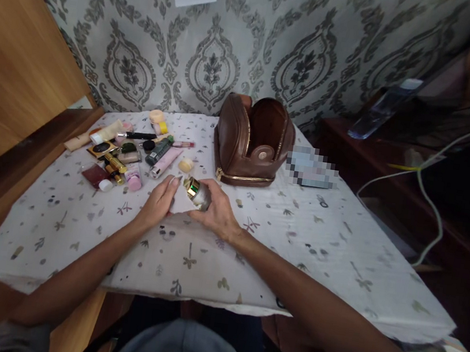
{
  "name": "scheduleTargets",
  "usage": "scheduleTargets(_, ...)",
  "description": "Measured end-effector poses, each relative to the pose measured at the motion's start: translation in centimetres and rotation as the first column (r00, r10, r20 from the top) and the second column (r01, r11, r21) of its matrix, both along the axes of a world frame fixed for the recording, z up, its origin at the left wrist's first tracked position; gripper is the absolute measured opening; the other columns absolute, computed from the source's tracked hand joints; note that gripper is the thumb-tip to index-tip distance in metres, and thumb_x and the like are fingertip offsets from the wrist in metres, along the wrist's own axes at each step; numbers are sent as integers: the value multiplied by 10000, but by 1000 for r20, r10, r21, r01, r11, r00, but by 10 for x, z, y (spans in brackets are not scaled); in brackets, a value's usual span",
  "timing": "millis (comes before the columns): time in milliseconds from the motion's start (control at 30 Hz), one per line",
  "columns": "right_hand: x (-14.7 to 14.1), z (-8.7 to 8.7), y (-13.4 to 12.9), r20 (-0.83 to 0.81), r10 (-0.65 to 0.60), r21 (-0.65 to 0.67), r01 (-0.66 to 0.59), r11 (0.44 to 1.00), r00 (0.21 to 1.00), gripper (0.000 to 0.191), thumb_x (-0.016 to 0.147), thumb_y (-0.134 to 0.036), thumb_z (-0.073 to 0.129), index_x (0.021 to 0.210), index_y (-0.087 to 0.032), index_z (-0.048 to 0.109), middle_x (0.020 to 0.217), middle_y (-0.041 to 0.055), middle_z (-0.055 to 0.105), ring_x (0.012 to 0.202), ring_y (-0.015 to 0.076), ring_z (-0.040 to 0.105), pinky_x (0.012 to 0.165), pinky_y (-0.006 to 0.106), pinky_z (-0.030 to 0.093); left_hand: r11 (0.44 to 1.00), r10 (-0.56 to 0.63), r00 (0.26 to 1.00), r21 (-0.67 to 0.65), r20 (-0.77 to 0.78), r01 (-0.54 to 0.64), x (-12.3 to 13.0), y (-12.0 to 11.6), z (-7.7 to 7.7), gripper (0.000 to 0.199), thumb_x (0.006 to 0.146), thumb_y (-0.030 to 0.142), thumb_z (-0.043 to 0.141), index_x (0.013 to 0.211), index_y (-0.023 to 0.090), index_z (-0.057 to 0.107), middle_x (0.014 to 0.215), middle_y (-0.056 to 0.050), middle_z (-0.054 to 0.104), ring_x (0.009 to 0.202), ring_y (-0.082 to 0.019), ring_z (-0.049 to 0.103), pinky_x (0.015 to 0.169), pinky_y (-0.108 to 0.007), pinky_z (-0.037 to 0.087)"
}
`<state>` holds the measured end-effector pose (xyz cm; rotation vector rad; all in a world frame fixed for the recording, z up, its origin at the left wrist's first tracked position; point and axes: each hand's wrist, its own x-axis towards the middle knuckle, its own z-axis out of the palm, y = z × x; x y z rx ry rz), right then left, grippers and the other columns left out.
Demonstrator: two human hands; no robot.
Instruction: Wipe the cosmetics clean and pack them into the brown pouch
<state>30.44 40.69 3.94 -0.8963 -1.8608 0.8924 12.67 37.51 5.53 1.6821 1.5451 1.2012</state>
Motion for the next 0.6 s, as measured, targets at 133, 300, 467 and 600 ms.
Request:
scheduleTargets(133, 1, 1, -1, 30, -31, 44, 29, 999, 999, 498, 633, -325, 743, 1060, -213, 512, 1011, 57, 605, 928, 249, 600, 833, 370, 489, 995, -23, 994, 98, -108, 34, 4, -8, 2, 380, 1015, 505, 328, 1099, 197, 533, 900, -33, 640, 851, -195, 618, 795, -311, 476)
scheduleTargets(300, -1, 1, -6, 98, -121, 80, 114, 990, 988, 416, 685, -294, 660, 1059, -204, 500, 1019, 91, 590, 921, 277, 605, 819, 400, 496, 983, -30, 947, 162, -320, 86, 7, -13, -5, 445, 1002, 427, 379, 1356, 160, 421, 1254, -150, 604, 1121, -263, 604, 964, -420, 473)
scheduleTargets(467, -2, 1, -9, 94, -115, 63, 110, 992, 989, 407, 673, -290, 656, 1048, -228, 509, 1005, 72, 598, 910, 265, 597, 806, 379, 478, 979, -35, 916, 170, -400, 112, 5, -13, -9, 524, 980, 448, 425, 1406, 145, 380, 1294, -170, 584, 1180, -293, 592, 956, -435, 496)
scheduleTargets(600, -1, 5, -7, -11, -3, -103, 2, 995, 1000, 388, 640, -311, 688, 979, -203, 534, 888, 23, 602, 816, 214, 569, 736, 321, 455, 965, -77, 926, 205, -370, 162, -1, -13, -2, 494, 982, 475, 431, 1356, 153, 422, 1239, -153, 631, 1116, -277, 630, 932, -402, 506)
